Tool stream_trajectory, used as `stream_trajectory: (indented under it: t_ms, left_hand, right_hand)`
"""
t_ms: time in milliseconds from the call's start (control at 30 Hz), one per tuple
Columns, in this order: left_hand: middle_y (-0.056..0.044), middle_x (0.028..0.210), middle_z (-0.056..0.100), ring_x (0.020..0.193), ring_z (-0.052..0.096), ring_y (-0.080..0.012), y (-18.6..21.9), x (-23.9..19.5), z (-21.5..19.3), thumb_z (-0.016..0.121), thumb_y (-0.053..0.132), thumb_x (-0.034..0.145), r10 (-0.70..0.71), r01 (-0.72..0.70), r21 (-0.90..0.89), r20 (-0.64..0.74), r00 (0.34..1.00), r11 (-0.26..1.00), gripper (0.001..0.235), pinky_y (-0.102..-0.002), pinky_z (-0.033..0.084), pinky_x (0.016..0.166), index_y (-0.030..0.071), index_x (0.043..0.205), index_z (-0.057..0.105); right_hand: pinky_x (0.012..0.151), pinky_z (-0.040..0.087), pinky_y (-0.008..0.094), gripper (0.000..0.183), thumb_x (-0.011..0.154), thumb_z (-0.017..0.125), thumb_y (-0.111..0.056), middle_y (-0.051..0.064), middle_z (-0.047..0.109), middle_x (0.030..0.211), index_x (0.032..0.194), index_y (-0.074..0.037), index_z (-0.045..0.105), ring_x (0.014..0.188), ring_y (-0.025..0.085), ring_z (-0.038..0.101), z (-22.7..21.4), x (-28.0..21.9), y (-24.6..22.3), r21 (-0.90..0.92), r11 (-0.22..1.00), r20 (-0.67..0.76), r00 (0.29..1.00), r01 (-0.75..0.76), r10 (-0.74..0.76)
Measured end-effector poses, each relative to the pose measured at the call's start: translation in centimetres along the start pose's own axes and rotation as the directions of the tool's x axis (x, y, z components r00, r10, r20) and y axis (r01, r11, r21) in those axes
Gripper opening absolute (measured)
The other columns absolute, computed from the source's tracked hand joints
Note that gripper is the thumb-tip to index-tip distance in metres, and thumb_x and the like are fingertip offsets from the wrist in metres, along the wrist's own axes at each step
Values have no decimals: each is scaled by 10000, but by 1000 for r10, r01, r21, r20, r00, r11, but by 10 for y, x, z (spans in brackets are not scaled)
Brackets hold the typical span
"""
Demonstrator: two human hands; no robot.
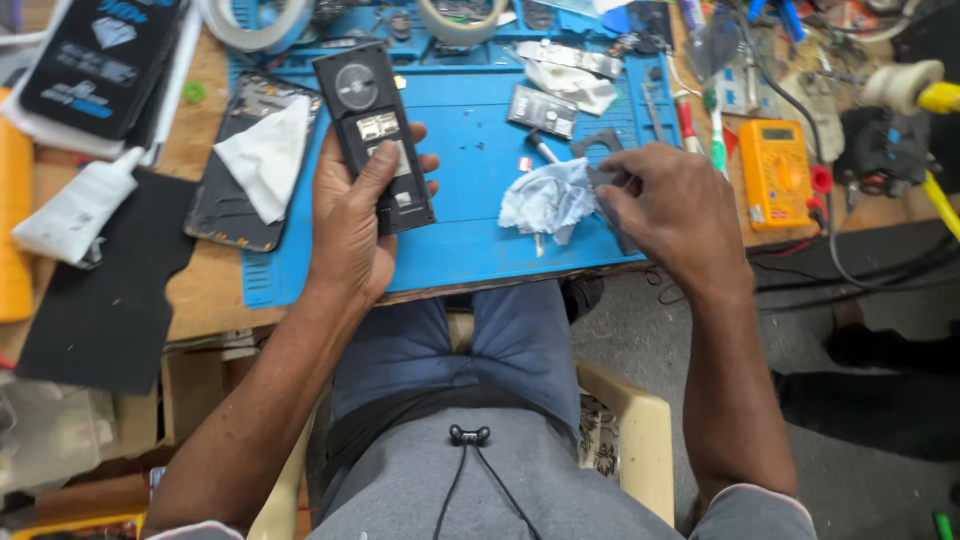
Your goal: The person disassembles a small electronic device, cleans the internal components with a cloth and toothbrush, and reassembles the device using tweezers and a screwdriver.
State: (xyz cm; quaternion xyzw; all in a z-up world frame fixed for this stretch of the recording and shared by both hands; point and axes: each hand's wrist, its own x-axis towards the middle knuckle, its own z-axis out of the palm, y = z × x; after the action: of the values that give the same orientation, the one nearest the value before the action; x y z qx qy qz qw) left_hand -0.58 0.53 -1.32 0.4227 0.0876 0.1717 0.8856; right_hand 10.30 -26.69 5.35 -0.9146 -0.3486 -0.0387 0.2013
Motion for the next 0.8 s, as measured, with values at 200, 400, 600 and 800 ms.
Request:
stream_trajectory:
  t_ms: [200,400,600,800]
  left_hand:
    - [-158,1259,671,1036,730,-220,-9,1,6,601,104,1066,0,0,-25,15,1000,1000,363,-363,671,832,67,1403,470]
    - [-169,1283,671,1042,712,-214,-11,-5,1,581,92,1098,29,-28,-50,28,999,998,376,-346,650,851,64,1450,451]
    - [-180,1301,663,1064,708,-212,-10,-6,-1,577,109,1103,21,-21,-57,13,1000,998,398,-358,656,882,55,1465,420]
    - [-181,1311,655,1070,709,-218,-15,-3,-1,573,120,1109,22,-21,-55,22,1000,998,431,-361,650,889,62,1502,407]
  right_hand:
    - [735,550,424,108,925,791,-162,129,746,971,974,-66,781,861,297,716,22,12,-6,-11,996,-67,993,93,-94]
    - [795,550,422,240,961,746,-65,159,730,1037,1194,-17,717,882,297,707,2,31,20,-8,981,-168,967,195,-193]
    - [744,556,431,212,897,790,-150,146,719,960,1086,-59,758,825,306,721,14,3,-14,5,999,101,994,45,-45]
    - [735,543,443,212,970,751,-116,134,703,984,1177,-72,751,834,315,707,24,-11,-6,-61,998,-27,1000,-3,1]
